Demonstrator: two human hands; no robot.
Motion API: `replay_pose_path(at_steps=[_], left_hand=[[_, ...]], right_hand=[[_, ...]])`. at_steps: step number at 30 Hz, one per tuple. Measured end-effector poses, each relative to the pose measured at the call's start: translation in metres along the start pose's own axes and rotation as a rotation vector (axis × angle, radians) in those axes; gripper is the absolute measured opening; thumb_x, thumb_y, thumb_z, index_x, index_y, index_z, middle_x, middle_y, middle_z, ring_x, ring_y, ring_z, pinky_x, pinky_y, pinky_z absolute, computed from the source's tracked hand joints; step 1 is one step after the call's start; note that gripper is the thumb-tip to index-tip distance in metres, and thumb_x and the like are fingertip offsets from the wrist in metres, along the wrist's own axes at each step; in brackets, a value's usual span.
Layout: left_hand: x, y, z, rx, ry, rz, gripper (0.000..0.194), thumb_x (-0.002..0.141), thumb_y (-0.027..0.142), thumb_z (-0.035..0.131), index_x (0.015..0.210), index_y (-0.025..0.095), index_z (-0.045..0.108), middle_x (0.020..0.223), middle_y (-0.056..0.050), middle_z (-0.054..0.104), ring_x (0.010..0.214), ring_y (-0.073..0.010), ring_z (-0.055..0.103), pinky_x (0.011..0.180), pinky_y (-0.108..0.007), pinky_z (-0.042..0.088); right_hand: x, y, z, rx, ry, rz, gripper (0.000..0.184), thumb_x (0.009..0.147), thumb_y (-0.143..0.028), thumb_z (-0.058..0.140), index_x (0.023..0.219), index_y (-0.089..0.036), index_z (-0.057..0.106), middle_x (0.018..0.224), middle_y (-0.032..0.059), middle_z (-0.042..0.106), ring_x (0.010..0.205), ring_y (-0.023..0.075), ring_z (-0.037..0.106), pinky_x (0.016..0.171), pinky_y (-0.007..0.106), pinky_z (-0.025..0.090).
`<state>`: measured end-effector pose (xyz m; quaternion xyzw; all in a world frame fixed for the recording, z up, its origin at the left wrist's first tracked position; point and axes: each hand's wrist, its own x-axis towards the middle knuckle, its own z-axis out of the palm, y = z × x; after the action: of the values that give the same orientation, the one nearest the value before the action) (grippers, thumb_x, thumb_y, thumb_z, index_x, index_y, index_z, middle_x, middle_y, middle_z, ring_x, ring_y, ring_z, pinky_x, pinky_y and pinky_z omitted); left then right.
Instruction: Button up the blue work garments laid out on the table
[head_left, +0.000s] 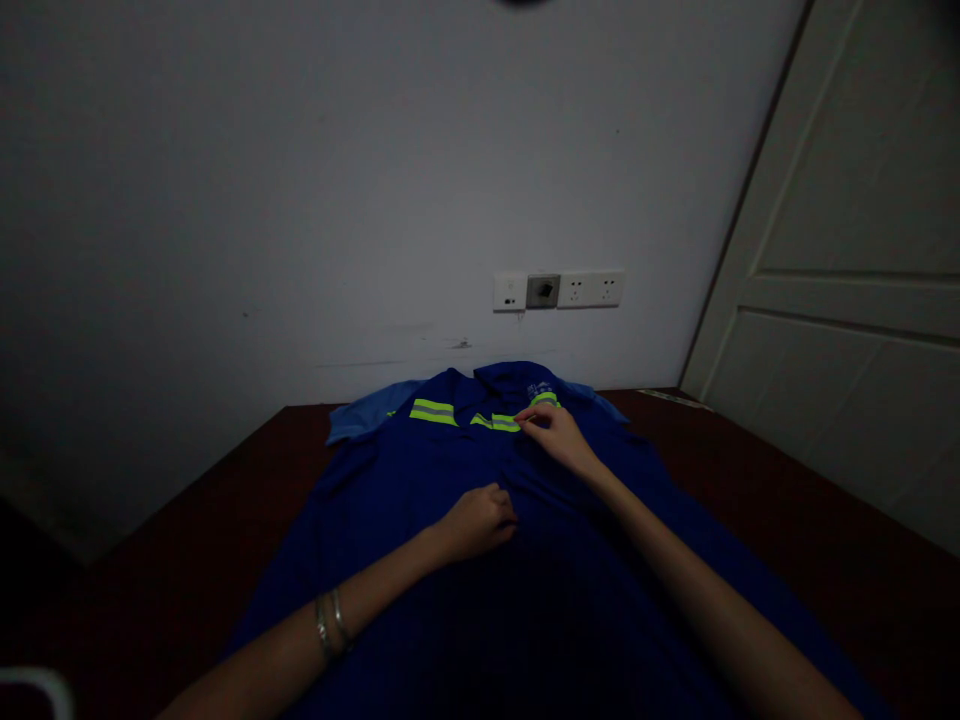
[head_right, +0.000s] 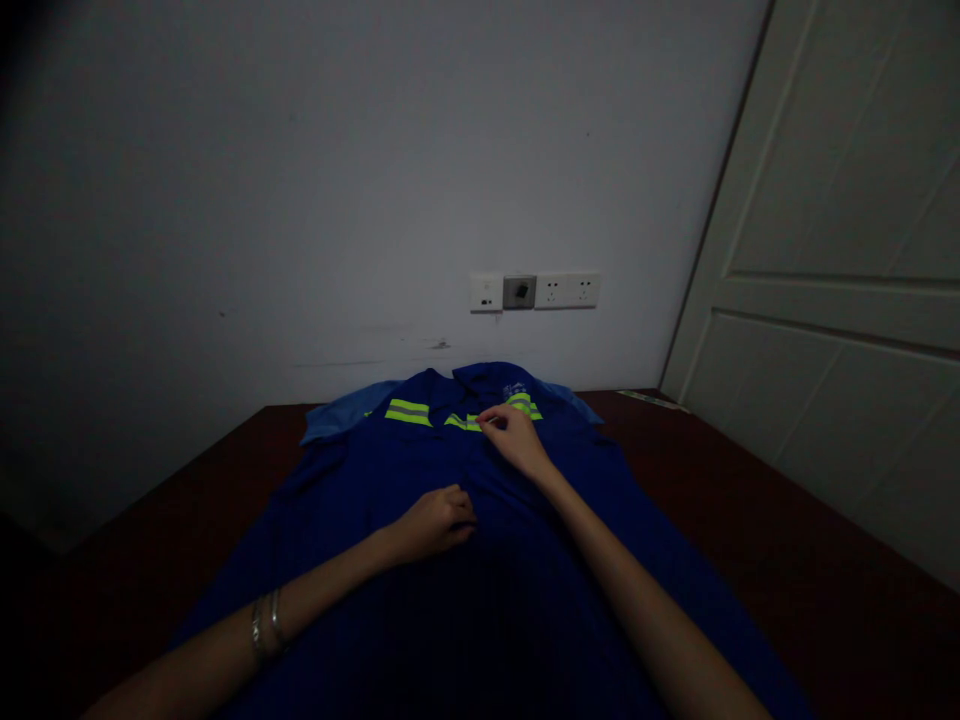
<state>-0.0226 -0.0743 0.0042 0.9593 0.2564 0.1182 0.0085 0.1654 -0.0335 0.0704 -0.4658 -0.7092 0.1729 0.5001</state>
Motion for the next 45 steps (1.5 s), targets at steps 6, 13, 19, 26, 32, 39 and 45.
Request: replay_pose_path(at_steps=[6, 13, 19, 26, 32, 39, 45], left_hand=[[-0.015, 0.004, -0.005, 0.044, 0.144, 0.036, 0.016, 0.085, 0.021, 0.047, 0.088, 0.018, 0.063, 0.085, -0.004, 0.064, 0.081, -0.0157, 0.056, 0.074, -0.027, 0.041], [-0.030, 0.002, -0.025, -0.058, 0.465, 0.104, 0.016, 0.086, 0.017, 0.045, 0.090, 0.015, 0.060, 0.087, -0.005, 0.068, 0.085, -0.0143, 0.061, 0.087, -0.032, 0.043], [-0.035, 0.005, -0.036, -0.172, 0.516, 0.096, 0.016, 0.085, 0.017, 0.046, 0.087, 0.015, 0.062, 0.080, -0.006, 0.069, 0.078, -0.0141, 0.062, 0.084, -0.032, 0.045], [-0.037, 0.005, -0.034, -0.258, 0.517, 0.023, 0.017, 0.084, 0.018, 0.048, 0.087, 0.014, 0.065, 0.079, -0.007, 0.068, 0.076, -0.0154, 0.061, 0.074, -0.029, 0.046], [-0.035, 0.005, -0.031, -0.447, 0.461, -0.102, 0.015, 0.079, 0.024, 0.058, 0.089, 0.016, 0.066, 0.081, -0.005, 0.068, 0.075, -0.0147, 0.061, 0.072, -0.026, 0.046], [-0.040, 0.002, -0.014, -0.652, 0.428, -0.288, 0.013, 0.076, 0.025, 0.062, 0.079, 0.016, 0.071, 0.081, -0.006, 0.069, 0.077, -0.0157, 0.063, 0.072, -0.025, 0.047], [-0.045, 0.001, 0.003, -0.642, 0.390, -0.297, 0.012, 0.076, 0.020, 0.061, 0.080, 0.017, 0.071, 0.080, -0.006, 0.069, 0.077, -0.0154, 0.063, 0.072, -0.025, 0.047]], right_hand=[[-0.003, -0.023, -0.004, -0.003, -0.021, -0.050, 0.015, 0.071, -0.022, 0.054, 0.074, -0.017, 0.067, 0.078, 0.0051, 0.068, 0.076, 0.0173, 0.061, 0.071, 0.029, 0.046], [-0.019, -0.050, 0.000, 0.037, -0.258, -0.061, 0.019, 0.073, -0.024, 0.055, 0.084, -0.015, 0.067, 0.082, 0.0046, 0.068, 0.075, 0.0162, 0.060, 0.070, 0.028, 0.046], [-0.044, -0.060, -0.009, -0.085, -0.700, -0.036, 0.026, 0.076, -0.033, 0.057, 0.093, -0.018, 0.069, 0.087, 0.0033, 0.069, 0.078, 0.0167, 0.061, 0.068, 0.026, 0.044], [-0.074, -0.048, 0.003, -0.234, -0.532, -0.060, 0.026, 0.077, -0.036, 0.058, 0.095, -0.020, 0.068, 0.091, 0.0044, 0.068, 0.082, 0.0175, 0.059, 0.072, 0.026, 0.042], [-0.087, -0.037, 0.019, -0.226, -0.392, -0.049, 0.014, 0.078, -0.025, 0.056, 0.082, -0.020, 0.068, 0.081, 0.0022, 0.067, 0.078, 0.0154, 0.058, 0.069, 0.025, 0.041], [-0.097, -0.037, 0.021, -0.134, -0.362, 0.005, 0.017, 0.078, -0.026, 0.054, 0.086, -0.019, 0.068, 0.083, 0.0036, 0.068, 0.074, 0.0150, 0.059, 0.066, 0.024, 0.043], [-0.109, -0.020, -0.003, -0.335, -0.254, 0.089, 0.025, 0.079, -0.022, 0.047, 0.093, -0.016, 0.067, 0.087, 0.0063, 0.069, 0.078, 0.0171, 0.062, 0.072, 0.027, 0.045]])
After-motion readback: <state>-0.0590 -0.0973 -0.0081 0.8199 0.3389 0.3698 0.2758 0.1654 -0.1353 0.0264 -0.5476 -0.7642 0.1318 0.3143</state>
